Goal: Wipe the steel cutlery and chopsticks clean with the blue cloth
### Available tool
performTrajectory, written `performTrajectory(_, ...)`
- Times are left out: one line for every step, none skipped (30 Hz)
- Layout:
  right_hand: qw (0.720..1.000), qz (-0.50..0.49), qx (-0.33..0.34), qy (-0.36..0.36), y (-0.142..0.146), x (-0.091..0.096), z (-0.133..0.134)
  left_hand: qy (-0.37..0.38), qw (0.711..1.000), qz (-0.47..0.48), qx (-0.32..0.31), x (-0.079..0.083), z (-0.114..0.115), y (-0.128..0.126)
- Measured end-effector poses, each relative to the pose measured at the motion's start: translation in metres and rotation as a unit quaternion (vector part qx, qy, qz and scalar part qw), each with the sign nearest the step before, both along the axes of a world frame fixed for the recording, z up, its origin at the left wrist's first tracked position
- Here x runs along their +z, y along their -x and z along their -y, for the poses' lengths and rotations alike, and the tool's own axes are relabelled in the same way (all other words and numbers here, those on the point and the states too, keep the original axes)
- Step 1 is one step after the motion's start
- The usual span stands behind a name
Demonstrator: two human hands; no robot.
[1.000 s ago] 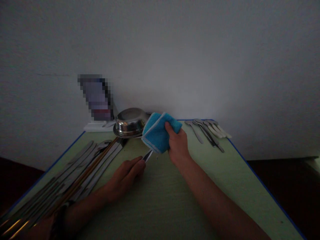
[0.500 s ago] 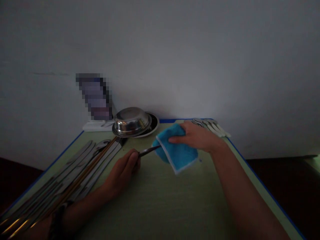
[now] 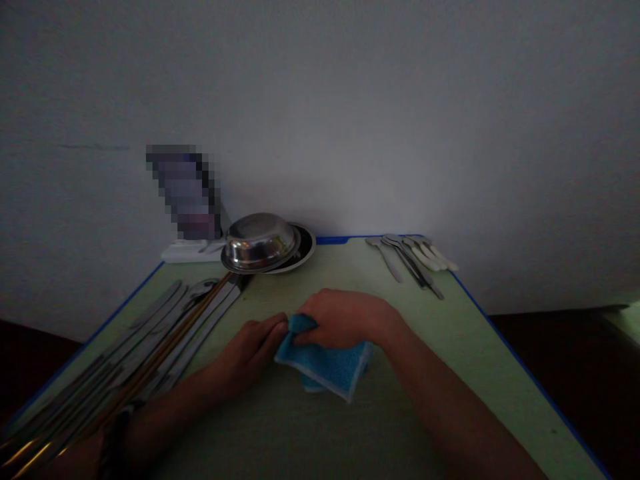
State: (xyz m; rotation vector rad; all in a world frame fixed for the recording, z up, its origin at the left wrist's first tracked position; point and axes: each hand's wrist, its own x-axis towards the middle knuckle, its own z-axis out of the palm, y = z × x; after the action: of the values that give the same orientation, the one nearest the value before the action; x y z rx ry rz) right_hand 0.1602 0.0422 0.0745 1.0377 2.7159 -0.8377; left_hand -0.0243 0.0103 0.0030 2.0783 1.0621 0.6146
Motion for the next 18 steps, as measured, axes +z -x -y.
performTrajectory(1.0,-0.008,0.004,-0.003,0.002,-0.001,0.0,-0.003,1.0,0.004,0.0,0.0,0.0,0.0)
performTrajectory(1.0,-0.017,0.009,-0.002,0.003,-0.002,0.0,-0.008,1.0,0.011,0.003,0.0,0.001,0.0)
performTrajectory(1.0,-0.026,0.01,0.002,0.003,-0.002,-0.001,-0.015,1.0,0.018,0.013,0.001,0.001,0.0)
performTrajectory(0.999,-0.032,0.006,0.006,0.002,-0.002,-0.002,-0.023,0.999,0.026,0.03,0.001,0.002,0.0)
performTrajectory(0.999,-0.033,-0.003,0.01,-0.001,0.0,-0.004,-0.03,0.998,0.034,0.052,0.001,0.002,0.0)
performTrajectory(0.999,-0.031,-0.014,0.014,-0.005,0.002,-0.006,-0.035,0.995,0.044,0.078,0.002,0.002,0.001)
performTrajectory(0.999,-0.025,-0.028,0.019,-0.011,0.004,-0.008,-0.037,0.992,0.054,0.104,0.002,0.002,0.001)
performTrajectory(0.999,-0.017,-0.042,0.024,-0.018,0.007,-0.01,-0.037,0.989,0.065,0.128,0.002,0.003,0.001)
performTrajectory(0.998,-0.01,-0.059,0.027,-0.025,0.01,-0.011,-0.036,0.985,0.077,0.148,0.002,0.003,0.001)
performTrajectory(0.997,-0.005,-0.077,0.027,-0.033,0.013,-0.013,-0.035,0.982,0.088,0.162,0.002,0.003,0.001)
performTrajectory(0.994,0.004,-0.105,0.016,-0.041,0.016,-0.014,-0.035,0.98,0.097,0.172,0.002,0.003,0.001)
performTrajectory(0.991,0.014,-0.134,0.001,-0.048,0.019,-0.015,-0.035,0.978,0.102,0.176,0.001,0.003,0.001)
performTrajectory(0.987,0.02,-0.157,-0.013,-0.054,0.02,-0.016,-0.033,0.979,0.103,0.173,0.002,0.003,0.001)
performTrajectory(0.984,0.023,-0.173,-0.029,-0.058,0.021,-0.017,-0.027,0.982,0.098,0.162,0.002,0.003,0.0)
performTrajectory(0.981,0.025,-0.185,-0.05,-0.061,0.021,-0.018,-0.014,0.986,0.087,0.142,0.002,0.002,0.0)
performTrajectory(0.978,0.024,-0.192,-0.072,-0.062,0.021,-0.019,0.003,0.991,0.071,0.117,0.002,0.002,0.0)
performTrajectory(0.975,0.021,-0.197,-0.098,-0.061,0.02,-0.02,0.022,0.994,0.054,0.092,0.003,0.002,-0.001)
performTrajectory(0.972,0.017,-0.201,-0.122,-0.059,0.018,-0.02,0.04,0.996,0.038,0.069,0.003,0.001,-0.001)
